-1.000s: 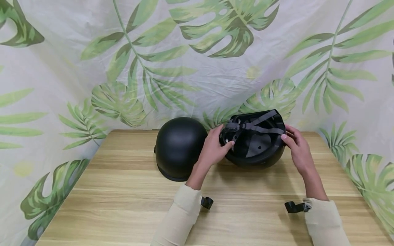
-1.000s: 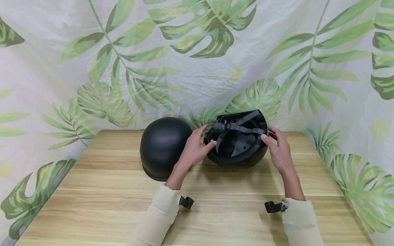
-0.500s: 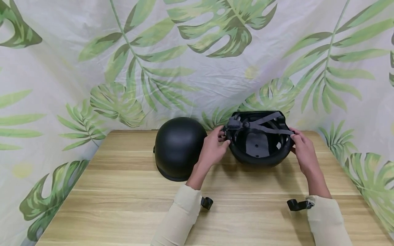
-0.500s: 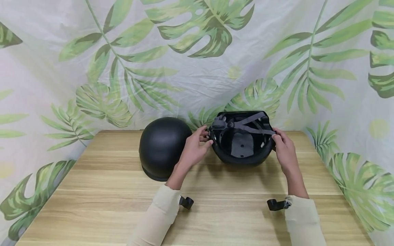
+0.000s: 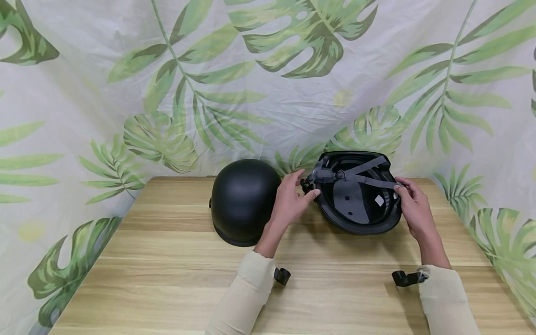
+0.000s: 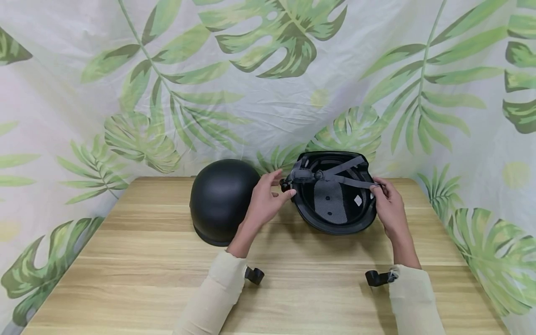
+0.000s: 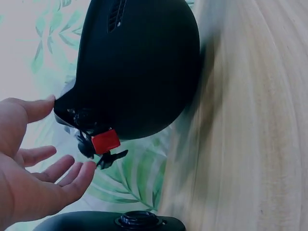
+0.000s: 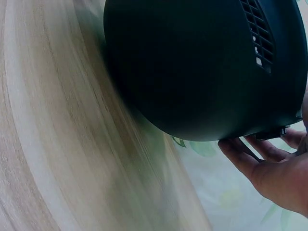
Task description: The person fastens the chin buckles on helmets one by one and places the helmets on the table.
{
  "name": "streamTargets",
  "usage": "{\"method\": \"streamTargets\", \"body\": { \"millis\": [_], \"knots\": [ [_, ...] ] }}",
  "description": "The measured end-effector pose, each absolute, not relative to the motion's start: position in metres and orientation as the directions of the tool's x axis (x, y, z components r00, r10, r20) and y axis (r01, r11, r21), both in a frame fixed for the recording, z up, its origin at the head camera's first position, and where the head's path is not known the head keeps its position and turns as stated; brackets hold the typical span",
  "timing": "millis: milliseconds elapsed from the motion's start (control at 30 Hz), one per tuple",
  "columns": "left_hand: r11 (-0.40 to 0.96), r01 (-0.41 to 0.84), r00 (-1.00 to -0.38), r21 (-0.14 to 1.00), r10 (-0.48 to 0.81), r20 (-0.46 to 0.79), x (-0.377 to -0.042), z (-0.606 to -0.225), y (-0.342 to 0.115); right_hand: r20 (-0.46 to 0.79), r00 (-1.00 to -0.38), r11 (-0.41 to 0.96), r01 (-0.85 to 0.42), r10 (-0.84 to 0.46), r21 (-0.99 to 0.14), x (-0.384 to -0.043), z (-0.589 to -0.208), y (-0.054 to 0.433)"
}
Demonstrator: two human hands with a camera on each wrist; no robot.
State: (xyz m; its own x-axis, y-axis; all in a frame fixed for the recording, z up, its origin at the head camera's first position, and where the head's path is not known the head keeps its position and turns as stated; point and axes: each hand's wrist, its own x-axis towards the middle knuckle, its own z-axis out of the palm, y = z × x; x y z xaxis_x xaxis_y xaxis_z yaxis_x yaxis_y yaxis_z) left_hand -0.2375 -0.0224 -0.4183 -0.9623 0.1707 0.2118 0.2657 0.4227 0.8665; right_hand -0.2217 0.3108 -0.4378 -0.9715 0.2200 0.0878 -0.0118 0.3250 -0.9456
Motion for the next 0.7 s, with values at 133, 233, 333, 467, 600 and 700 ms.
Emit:
{"method": "streamTargets", "body": {
  "millis": [133, 233, 333, 467, 600, 700],
  "knots": [
    [0.390, 0.242, -0.962, 0.888, 0.215, 0.168, -0.240, -0.422, -0.024, 0.103, -0.973, 0.337, -0.028, 0.207, -0.941, -0.221, -0.440, 0.314],
    [0.364, 0.243, -0.957, 0.899, 0.241, 0.161, -0.242, -0.426, -0.025, 0.110, -0.977, 0.313, -0.048, 0.184, -0.949, -0.221, -0.442, 0.317],
    [0.371, 0.271, -0.947, 0.888, 0.267, 0.177, -0.243, -0.428, -0.027, 0.106, -0.983, 0.253, -0.065, 0.151, -0.965, -0.220, -0.443, 0.320],
    [0.366, 0.309, -0.923, 0.878, 0.337, 0.184, -0.244, -0.427, -0.030, 0.101, -0.989, 0.226, -0.074, 0.109, -0.971, -0.219, -0.442, 0.323],
    [0.392, 0.347, -0.899, 0.852, 0.397, 0.184, -0.243, -0.421, -0.036, 0.096, -0.993, 0.303, -0.070, 0.071, -0.950, -0.219, -0.440, 0.325],
    [0.426, 0.378, -0.885, 0.822, 0.425, 0.187, -0.243, -0.416, -0.039, 0.086, -0.995, 0.340, -0.064, 0.050, -0.938, -0.220, -0.439, 0.327]
  ]
}}
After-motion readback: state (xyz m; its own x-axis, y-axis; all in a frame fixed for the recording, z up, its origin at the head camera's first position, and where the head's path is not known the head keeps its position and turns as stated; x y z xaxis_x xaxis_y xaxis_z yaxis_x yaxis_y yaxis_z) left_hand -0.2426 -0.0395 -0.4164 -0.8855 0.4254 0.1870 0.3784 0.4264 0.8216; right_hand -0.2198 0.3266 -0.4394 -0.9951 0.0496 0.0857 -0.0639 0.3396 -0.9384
